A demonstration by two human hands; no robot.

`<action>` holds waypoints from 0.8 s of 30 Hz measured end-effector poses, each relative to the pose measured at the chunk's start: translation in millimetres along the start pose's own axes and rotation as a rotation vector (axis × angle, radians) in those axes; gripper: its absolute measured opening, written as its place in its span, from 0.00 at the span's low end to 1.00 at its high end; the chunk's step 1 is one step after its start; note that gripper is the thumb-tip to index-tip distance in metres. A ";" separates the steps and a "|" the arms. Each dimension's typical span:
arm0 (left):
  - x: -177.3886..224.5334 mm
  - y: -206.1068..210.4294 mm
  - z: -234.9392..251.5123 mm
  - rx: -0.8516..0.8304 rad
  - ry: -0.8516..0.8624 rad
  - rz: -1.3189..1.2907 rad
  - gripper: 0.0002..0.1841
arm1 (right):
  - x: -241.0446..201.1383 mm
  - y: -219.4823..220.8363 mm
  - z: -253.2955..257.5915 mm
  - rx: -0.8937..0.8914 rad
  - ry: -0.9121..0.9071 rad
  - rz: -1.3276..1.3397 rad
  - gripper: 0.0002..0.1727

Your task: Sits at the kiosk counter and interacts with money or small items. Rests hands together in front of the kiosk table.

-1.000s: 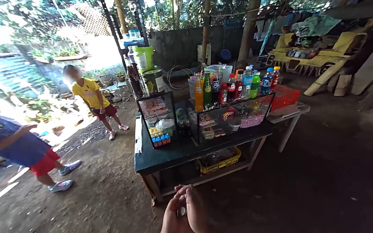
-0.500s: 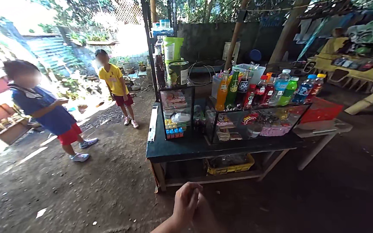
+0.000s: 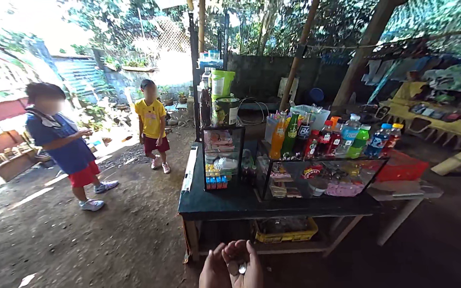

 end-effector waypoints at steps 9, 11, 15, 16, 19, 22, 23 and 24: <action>-18.8 -22.1 -1.5 -0.004 -0.371 -0.497 0.24 | 22.1 -36.3 6.6 -0.577 -0.770 -0.841 0.26; -14.7 -16.2 -6.4 0.015 -0.380 -0.485 0.26 | 23.2 -39.3 8.9 -0.566 -0.850 -0.786 0.24; -3.0 -6.1 -3.9 0.127 -0.262 -0.287 0.26 | 14.4 -39.8 2.1 -0.159 -0.555 -0.570 0.21; -0.5 -3.3 -4.1 0.094 -0.218 -0.234 0.27 | 10.4 -38.9 1.1 0.002 -0.378 -0.496 0.20; -5.4 -3.1 -8.6 -0.248 0.000 0.052 0.28 | 2.1 -39.0 1.4 0.298 0.196 -0.220 0.23; -21.9 -15.3 0.1 -0.681 0.404 0.518 0.26 | 7.2 -51.8 -8.7 0.257 0.396 -0.007 0.25; -25.4 -15.6 1.7 -0.765 0.533 0.633 0.27 | 7.5 -59.1 -13.7 0.165 0.395 0.010 0.25; -28.2 -15.0 1.5 -0.817 0.628 0.712 0.27 | 7.5 -67.2 -17.5 0.065 0.368 0.007 0.24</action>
Point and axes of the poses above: each hand's wrist, its own z-axis towards the middle knuckle, its own y-axis out of the palm, x = y × z, the point moved 1 cm from there along z, towards the middle knuckle, and after that the axes turned 4 degrees about -z, right-handed, at the moved point
